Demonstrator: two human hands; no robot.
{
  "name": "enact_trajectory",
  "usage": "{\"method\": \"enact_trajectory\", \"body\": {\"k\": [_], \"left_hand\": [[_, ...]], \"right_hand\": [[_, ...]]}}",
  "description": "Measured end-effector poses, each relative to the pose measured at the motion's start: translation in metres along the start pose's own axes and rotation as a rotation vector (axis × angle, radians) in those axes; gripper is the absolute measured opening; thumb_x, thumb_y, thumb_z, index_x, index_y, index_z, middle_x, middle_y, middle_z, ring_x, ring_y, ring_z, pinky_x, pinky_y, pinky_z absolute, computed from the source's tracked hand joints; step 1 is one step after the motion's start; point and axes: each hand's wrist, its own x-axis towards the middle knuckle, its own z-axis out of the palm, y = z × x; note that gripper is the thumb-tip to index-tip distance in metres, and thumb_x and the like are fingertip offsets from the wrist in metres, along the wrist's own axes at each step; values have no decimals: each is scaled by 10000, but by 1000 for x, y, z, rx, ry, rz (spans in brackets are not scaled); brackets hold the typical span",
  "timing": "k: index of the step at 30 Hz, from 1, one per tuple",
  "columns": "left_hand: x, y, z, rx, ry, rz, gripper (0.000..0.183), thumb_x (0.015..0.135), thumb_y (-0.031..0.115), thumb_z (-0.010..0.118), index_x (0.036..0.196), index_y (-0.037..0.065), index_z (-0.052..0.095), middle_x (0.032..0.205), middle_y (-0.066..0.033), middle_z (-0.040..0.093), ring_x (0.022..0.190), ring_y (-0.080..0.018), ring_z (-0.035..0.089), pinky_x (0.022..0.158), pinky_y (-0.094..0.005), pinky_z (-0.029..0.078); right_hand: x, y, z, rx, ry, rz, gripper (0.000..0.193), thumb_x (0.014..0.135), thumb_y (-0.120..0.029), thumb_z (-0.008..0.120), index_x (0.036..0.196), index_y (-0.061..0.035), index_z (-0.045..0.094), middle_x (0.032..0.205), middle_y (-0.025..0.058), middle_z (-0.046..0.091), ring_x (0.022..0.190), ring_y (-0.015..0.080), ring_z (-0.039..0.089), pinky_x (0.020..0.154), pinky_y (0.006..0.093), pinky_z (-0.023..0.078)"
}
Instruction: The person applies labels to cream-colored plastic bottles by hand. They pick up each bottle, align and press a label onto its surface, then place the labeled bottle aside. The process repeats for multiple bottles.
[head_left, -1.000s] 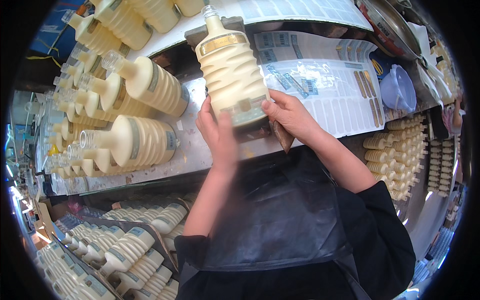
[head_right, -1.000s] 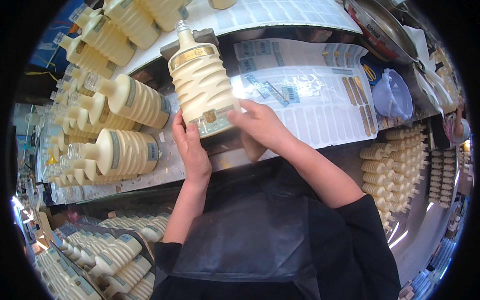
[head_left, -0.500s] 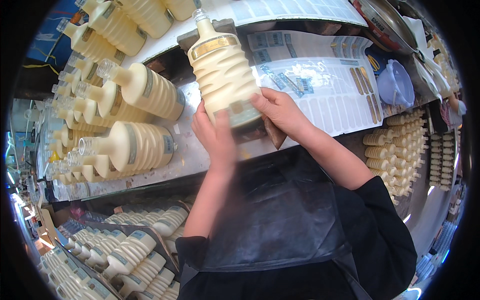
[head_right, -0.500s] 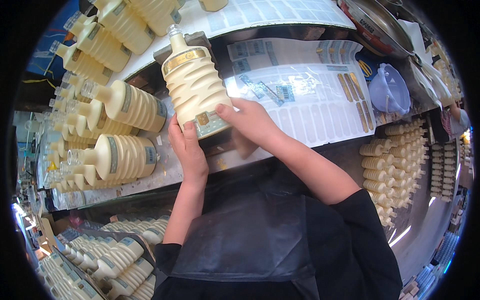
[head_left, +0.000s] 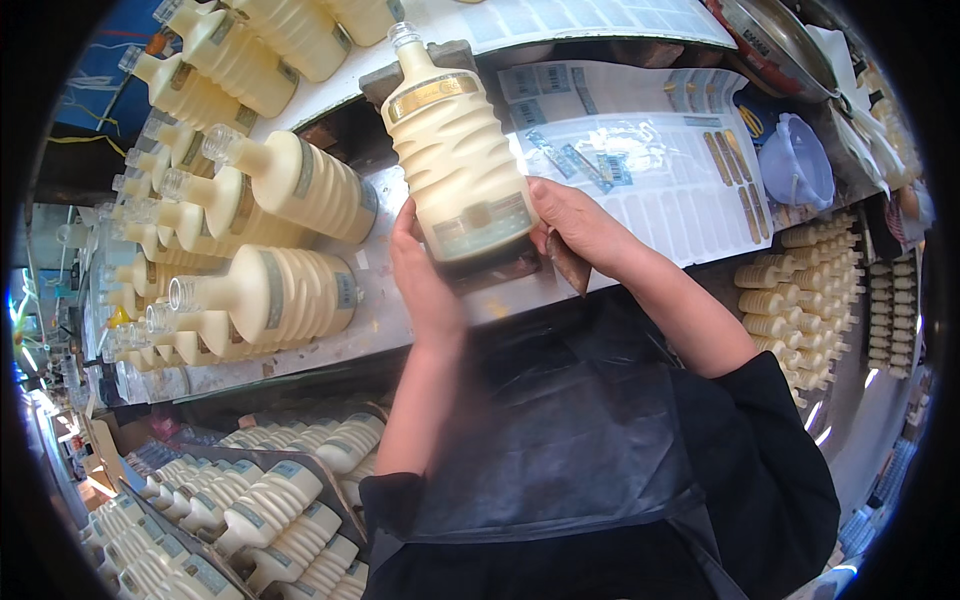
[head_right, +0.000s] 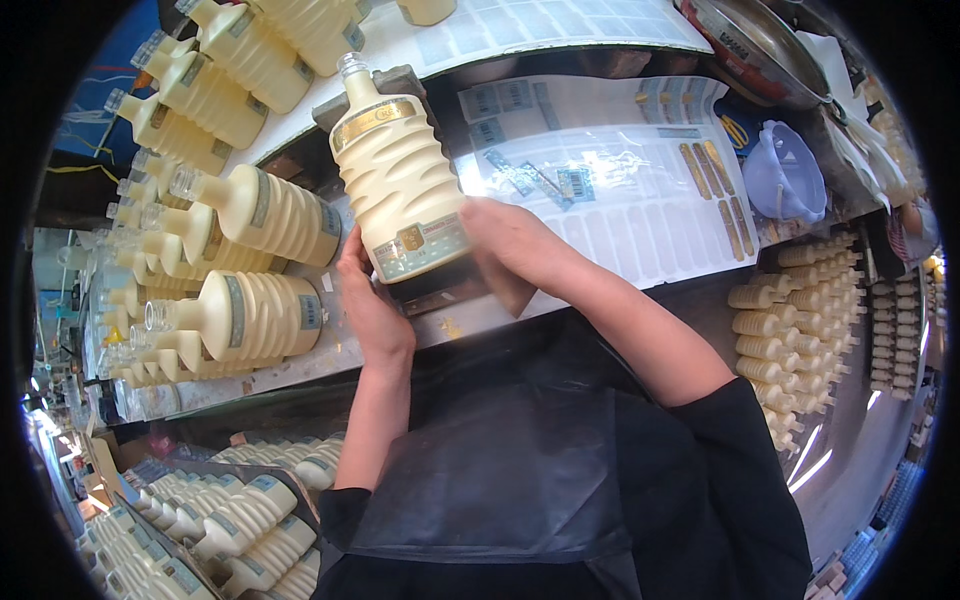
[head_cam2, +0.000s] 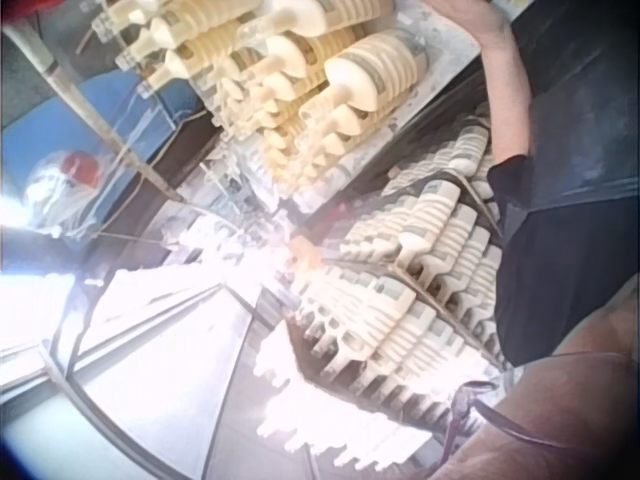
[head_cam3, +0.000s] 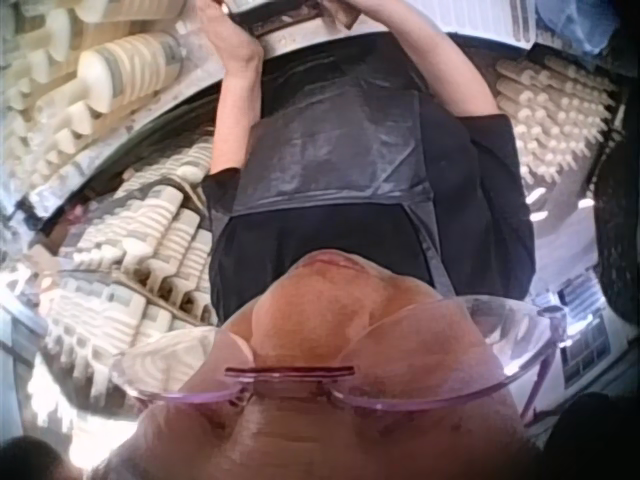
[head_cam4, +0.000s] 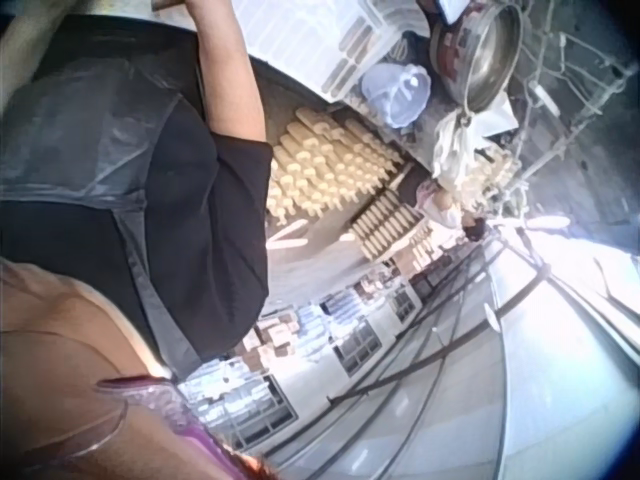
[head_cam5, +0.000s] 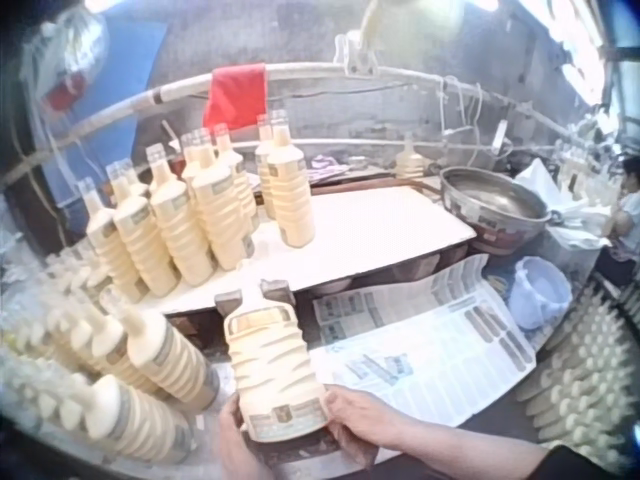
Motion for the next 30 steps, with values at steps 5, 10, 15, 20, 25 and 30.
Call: {"method": "enact_trajectory", "body": {"k": [5,10,15,20,25,30], "left_hand": [[-6,12,12,685,15,206,645,1089,492,403,1453,-41,417,1372,-161,509,1252,-240,504,1096,-384,386],[-3,10,19,279,47,97,493,1117,385,364,1362,-26,480,1309,-149,541,1198,-215,530,1065,-369,409],[4,17,12,-9,100,-69,489,1120,381,367,1356,-30,491,1260,-148,589,1134,-217,587,1012,-359,459],[-5,25,12,234,122,72,645,1085,472,411,1496,-23,363,1393,-181,463,1320,-274,435,1135,-454,345],[-4,36,32,748,48,294,887,913,457,710,1520,-43,298,1431,-238,371,1353,-374,376,1156,-509,302],[0,39,33,862,0,272,929,790,295,782,1520,-10,295,1464,-249,311,1358,-406,362,1155,-517,314]], "right_hand": [[-1,0,16,-153,85,-63,562,1053,-434,588,1417,-9,534,1108,54,690,913,104,619,817,264,512],[-3,12,9,-46,21,-204,592,1043,-412,611,1463,-12,492,1022,54,693,853,90,618,783,257,518],[-14,-20,-14,112,-181,95,552,1062,-400,561,1454,-18,494,879,27,636,746,75,563,739,243,494],[2,-8,-5,88,38,94,475,1071,-377,520,1382,-21,571,845,40,657,701,70,571,682,240,490],[4,-20,7,-228,110,6,520,1016,-465,580,1228,-4,692,1029,102,748,906,183,692,812,329,532],[4,-3,10,-51,81,-70,439,1031,-312,609,1372,-35,620,891,10,671,776,51,576,659,228,472]]}}
